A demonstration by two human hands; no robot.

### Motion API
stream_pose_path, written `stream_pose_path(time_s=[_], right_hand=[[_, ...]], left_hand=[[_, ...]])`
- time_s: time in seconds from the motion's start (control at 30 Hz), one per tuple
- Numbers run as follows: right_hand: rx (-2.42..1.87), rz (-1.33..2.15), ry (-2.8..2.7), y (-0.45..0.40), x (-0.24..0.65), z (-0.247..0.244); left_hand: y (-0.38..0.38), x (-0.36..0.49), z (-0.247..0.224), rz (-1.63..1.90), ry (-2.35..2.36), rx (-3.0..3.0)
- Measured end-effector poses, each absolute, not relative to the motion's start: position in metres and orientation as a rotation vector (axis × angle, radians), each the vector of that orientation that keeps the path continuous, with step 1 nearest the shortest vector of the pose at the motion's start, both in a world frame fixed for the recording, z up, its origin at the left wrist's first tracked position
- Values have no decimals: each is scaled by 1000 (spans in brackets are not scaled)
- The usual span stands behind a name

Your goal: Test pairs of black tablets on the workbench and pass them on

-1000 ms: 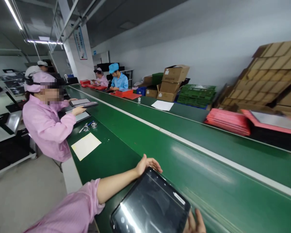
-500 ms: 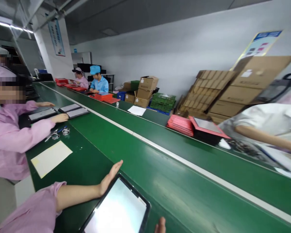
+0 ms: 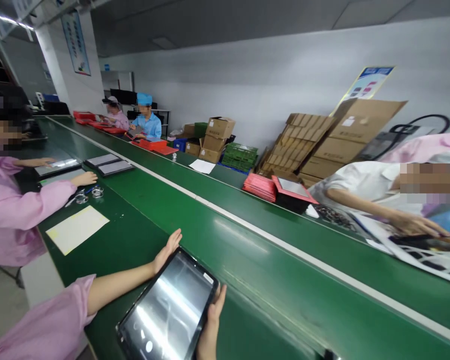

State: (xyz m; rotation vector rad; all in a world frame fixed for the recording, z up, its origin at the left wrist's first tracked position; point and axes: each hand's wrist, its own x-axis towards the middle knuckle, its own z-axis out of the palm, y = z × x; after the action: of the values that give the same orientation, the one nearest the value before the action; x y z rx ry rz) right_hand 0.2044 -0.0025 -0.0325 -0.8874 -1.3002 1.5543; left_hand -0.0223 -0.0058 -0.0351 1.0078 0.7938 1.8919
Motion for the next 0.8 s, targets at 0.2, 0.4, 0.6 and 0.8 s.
stream_pose_path(time_s=[0.2,0.4,0.6,0.8], right_hand=[[-872,1559,-1066,11,216,-16],[-826,1559,-910,55,227,-6],[-645,1579,-788,60,221,-4],[-551,1532,-793,70,215,-22]], left_hand=[[19,2,-22,1932,846,860],[50,22,2,1764,883,855],[46,15,5,1651,935,934],[51,8,-3,1597,999,943]])
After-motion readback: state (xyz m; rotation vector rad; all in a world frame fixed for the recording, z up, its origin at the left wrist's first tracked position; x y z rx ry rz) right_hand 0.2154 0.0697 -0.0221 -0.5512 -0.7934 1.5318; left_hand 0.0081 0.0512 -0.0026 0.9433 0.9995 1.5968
